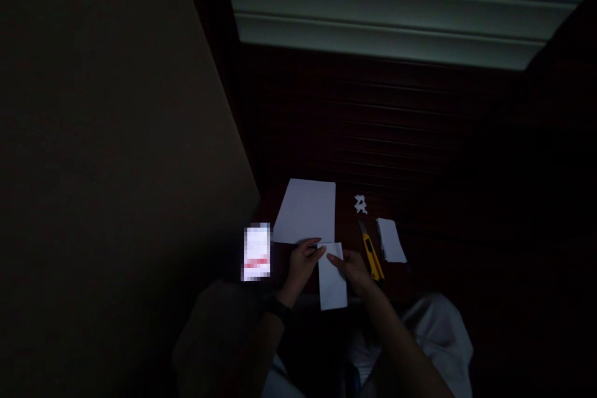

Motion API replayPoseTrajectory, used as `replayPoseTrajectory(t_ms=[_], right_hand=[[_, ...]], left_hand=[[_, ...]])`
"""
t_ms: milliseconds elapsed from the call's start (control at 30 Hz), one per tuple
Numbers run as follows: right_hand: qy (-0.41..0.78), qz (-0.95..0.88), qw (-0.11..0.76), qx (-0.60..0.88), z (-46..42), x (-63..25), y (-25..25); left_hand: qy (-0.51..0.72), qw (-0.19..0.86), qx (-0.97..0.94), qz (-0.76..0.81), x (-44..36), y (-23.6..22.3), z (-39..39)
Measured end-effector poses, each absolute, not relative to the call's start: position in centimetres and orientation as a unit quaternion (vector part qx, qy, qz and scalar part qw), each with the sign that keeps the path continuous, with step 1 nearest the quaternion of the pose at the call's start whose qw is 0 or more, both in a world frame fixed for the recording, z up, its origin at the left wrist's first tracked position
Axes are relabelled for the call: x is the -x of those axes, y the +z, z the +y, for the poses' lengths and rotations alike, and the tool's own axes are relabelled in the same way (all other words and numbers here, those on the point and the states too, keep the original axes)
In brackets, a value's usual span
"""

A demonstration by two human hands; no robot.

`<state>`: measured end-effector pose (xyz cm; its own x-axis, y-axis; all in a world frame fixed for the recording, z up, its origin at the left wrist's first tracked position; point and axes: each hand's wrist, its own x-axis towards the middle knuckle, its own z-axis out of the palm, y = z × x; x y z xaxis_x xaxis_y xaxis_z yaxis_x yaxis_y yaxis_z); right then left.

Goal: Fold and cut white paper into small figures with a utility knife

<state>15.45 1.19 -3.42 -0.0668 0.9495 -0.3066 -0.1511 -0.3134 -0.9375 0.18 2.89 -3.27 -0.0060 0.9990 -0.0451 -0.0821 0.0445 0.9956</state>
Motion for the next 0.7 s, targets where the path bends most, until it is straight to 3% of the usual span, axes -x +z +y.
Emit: replayPoseTrajectory(t_ms=[700], right_hand=[[0.629,-0.389,0.420,0.527,1.20,-15.64,-3.51]], left_hand=[[0.507,0.541,-0.449,0.499,-0.18,-3.46,2.50]])
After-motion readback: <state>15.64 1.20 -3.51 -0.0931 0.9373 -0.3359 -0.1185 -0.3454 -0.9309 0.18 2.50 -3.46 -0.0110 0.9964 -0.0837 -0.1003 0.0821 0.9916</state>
